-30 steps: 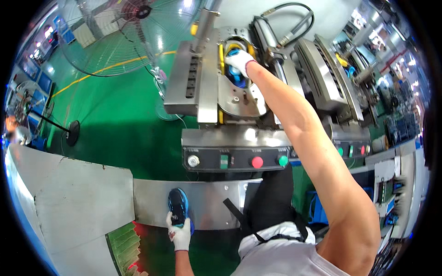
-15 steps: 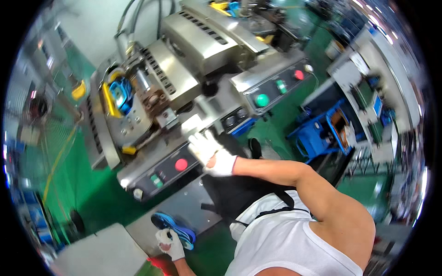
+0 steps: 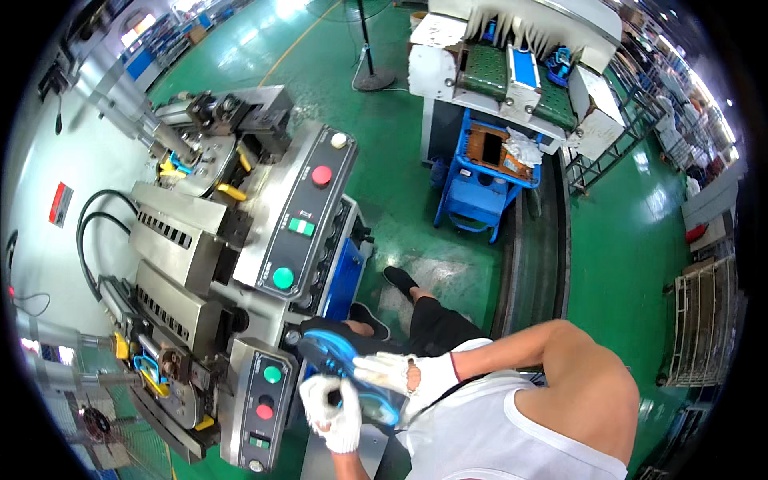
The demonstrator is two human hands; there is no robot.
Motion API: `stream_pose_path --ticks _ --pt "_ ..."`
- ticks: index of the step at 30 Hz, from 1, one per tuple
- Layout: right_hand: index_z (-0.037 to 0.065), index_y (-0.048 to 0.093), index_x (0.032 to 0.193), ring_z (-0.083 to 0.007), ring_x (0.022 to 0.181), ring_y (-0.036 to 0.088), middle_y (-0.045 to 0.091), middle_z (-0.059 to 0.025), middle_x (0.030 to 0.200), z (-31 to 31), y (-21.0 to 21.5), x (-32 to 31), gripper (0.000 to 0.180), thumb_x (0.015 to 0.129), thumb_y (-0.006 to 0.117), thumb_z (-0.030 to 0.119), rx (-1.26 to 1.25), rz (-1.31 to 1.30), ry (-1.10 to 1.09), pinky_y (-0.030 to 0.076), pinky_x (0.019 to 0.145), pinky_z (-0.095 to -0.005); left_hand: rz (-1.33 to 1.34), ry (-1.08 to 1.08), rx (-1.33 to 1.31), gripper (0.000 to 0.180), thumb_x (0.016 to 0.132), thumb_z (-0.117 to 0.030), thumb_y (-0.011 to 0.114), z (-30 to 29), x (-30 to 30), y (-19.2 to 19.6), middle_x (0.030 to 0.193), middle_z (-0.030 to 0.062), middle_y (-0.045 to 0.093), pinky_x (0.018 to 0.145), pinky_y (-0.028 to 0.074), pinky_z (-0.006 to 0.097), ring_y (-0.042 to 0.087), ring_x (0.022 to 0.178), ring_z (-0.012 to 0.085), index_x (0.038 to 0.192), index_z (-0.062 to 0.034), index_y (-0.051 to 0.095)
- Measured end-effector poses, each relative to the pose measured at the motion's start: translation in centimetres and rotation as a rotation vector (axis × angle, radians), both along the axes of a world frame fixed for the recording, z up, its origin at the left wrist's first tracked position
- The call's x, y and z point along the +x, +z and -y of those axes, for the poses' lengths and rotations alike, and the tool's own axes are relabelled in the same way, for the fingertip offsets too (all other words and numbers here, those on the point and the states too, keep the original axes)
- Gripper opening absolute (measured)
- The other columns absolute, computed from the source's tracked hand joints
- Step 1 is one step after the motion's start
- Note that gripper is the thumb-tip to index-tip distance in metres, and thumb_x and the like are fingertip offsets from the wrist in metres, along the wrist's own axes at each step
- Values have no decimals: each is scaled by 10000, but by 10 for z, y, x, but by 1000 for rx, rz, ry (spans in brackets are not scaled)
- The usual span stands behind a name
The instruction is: The person repeatedly picks up blue and black sneakers from a green bin and places them into a metal machine. They press a button on the machine's control panel, wait for the cycle to complete, and then remove the processed sneakers to place them on a nearby table. This cycle is repeated continuously throughout the video.
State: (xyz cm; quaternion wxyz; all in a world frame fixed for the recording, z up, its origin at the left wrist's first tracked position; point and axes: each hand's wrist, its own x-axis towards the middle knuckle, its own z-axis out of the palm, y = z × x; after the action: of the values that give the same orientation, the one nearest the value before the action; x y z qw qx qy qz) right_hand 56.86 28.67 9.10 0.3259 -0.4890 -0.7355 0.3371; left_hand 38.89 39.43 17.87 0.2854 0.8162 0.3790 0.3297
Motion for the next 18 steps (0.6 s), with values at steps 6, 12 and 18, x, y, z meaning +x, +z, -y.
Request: stream_pose_path --ticks 6,12,18 --pt "-51 343 1577 -357 1398 560 522 -283 1504 11 73 115 991 787 853 263 357 54 -937 492 1120 -436 152 -533 199 554 735 -34 895 -22 201 68 1237 177 627 844 570 381 683 966 294 1238 -18 662" --pt "-32 436 1523 -275 1266 639 650 -195 1378 -26 73 349 773 888 804 210 523 -101 -1436 490 1105 -404 343 -920 193 726 739 -179 944 -6 279 63 1293 284 640 955 572 524 660 1152 472 1332 34 585" --pt "-26 609 1427 -307 1279 608 593 -175 1485 -95 85 626 809 885 767 554 192 -454 -1630 514 1044 -420 -71 -733 -150 650 824 -163 892 -14 222 -47 1312 223 640 811 627 398 721 1044 343 1378 -4 592"
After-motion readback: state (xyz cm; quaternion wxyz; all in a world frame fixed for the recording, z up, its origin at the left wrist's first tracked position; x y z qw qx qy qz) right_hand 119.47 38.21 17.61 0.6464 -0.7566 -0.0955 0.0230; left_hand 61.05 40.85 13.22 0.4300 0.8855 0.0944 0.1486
